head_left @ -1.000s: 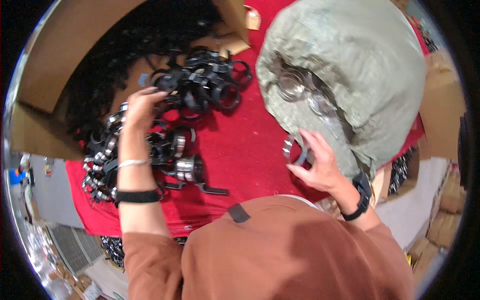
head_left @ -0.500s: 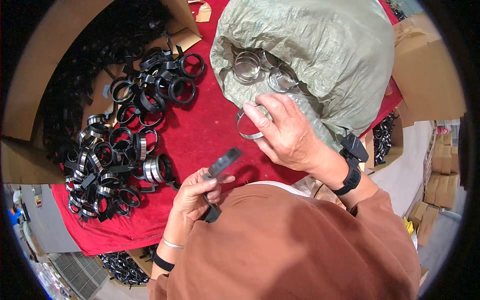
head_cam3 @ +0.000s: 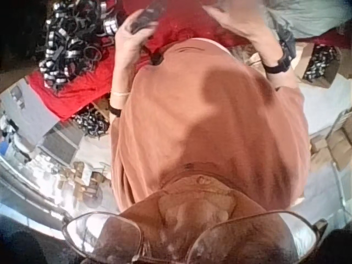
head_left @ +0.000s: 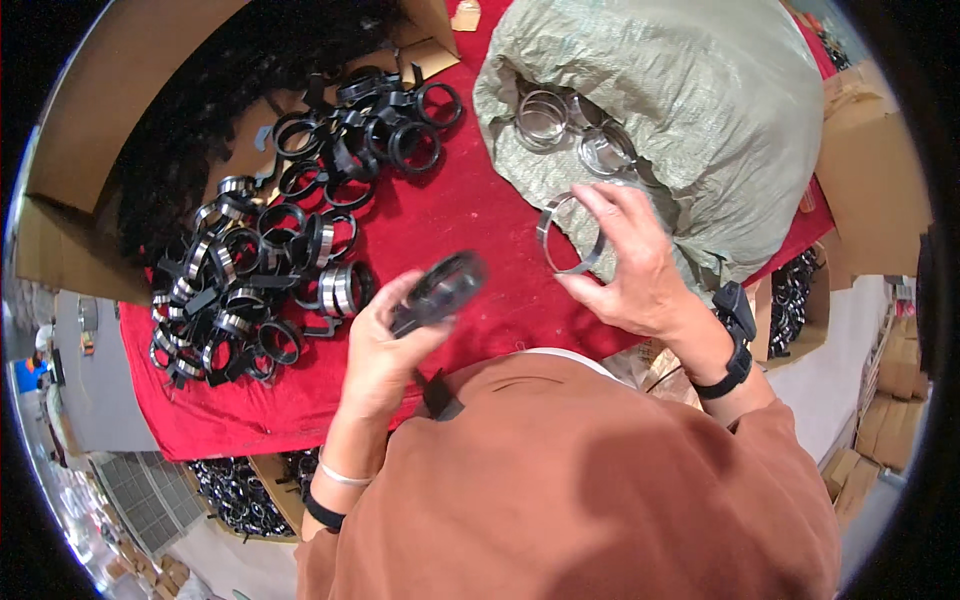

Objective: Assembling metal rings onto black plastic hose clamp bases.

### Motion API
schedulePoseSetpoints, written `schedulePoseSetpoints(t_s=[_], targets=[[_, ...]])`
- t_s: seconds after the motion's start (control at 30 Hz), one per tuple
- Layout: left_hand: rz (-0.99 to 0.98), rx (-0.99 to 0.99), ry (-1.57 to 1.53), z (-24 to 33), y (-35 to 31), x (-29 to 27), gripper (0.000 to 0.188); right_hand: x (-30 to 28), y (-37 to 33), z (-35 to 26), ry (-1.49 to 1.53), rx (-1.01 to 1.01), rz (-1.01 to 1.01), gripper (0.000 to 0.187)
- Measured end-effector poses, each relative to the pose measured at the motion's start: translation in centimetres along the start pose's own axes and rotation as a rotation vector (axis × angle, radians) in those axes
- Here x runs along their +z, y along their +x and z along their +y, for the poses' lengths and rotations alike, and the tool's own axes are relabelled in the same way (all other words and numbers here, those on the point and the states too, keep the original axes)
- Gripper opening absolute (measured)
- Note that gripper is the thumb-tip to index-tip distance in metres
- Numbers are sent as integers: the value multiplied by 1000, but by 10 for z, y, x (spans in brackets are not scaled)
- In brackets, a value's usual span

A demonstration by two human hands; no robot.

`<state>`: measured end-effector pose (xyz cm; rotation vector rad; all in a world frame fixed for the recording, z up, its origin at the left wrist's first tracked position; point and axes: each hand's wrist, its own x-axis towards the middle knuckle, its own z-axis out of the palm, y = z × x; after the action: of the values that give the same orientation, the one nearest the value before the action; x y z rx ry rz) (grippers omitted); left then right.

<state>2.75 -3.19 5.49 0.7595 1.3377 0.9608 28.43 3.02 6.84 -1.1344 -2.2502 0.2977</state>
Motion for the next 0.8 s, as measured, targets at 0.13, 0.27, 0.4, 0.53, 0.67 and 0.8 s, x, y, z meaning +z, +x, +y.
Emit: schedulePoseSetpoints(t_s=[0.13, 0.27, 0.4, 0.53, 0.67, 0.8], targets=[[-11, 197, 158, -10, -3, 14, 74, -7, 3, -14, 168, 138, -54, 74], [-86, 219, 4, -17, -6, 24, 66, 1, 9, -33, 316, 86, -131, 73], [-155, 311, -28, -22, -5, 24, 63, 11, 11, -40, 290, 60, -103, 69], [-197, 247, -46, -22, -3, 20, 59, 12, 10, -42, 187, 8, -101, 67], [-255, 257, -110, -27, -2, 22, 51, 16, 12, -46, 164, -8, -103, 68], [-279, 233, -152, -26, -1, 23, 48, 21, 12, -48, 147, 17, -100, 71]])
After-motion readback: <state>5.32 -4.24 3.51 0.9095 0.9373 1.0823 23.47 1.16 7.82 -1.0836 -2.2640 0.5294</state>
